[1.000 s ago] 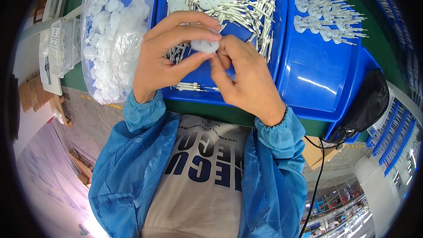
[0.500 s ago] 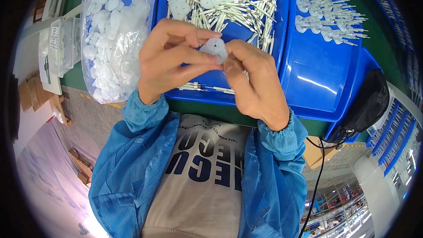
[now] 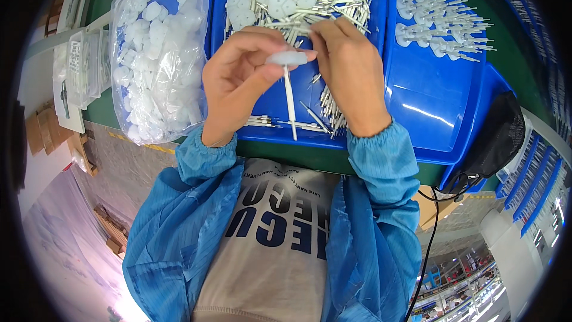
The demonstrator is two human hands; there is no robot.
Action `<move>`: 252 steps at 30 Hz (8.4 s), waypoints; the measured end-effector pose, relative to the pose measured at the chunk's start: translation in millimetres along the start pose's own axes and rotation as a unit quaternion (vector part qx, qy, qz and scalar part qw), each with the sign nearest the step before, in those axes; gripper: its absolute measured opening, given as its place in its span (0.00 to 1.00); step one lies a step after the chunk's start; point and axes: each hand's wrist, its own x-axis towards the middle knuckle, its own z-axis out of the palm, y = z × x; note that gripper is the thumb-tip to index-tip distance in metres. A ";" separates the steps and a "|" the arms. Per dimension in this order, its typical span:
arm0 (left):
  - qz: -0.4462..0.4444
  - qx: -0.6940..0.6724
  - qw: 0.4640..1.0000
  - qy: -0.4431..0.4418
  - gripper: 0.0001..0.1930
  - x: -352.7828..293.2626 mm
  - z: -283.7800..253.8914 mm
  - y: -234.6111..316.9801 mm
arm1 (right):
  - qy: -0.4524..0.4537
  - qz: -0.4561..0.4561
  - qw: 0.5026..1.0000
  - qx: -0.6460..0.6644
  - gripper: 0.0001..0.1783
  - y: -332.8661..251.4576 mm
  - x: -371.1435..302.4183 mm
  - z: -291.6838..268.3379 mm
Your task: The person assembles components by inserting pins into plastic bases by hand and placing the completed parts into a tray.
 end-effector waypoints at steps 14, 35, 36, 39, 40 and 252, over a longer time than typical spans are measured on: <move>-0.090 0.087 0.983 0.137 0.13 -0.8 -11.5 -8.0 | -0.011 0.157 0.963 0.220 0.10 -54.7 -29.5 -19.4; -0.115 0.083 0.988 0.067 0.13 -2.1 -12.8 -3.8 | -0.036 0.040 0.982 0.178 0.03 -53.7 -31.9 -16.8; -0.106 0.044 0.990 0.077 0.12 -2.2 -11.9 -4.8 | -0.037 0.057 0.985 0.161 0.03 -54.2 -30.7 -18.6; -0.096 0.006 0.992 0.087 0.12 -1.4 -13.2 -4.6 | -0.006 0.051 0.994 0.099 0.03 -53.3 -31.7 -16.1; -0.097 0.008 0.992 0.086 0.12 -0.7 -13.4 -4.5 | 0.026 0.028 0.998 0.054 0.03 -52.1 -32.6 -13.8; 0.216 0.394 0.881 -0.146 0.09 3.6 -7.6 23.9 | -0.073 0.144 0.976 0.146 0.04 -58.1 -38.3 -47.8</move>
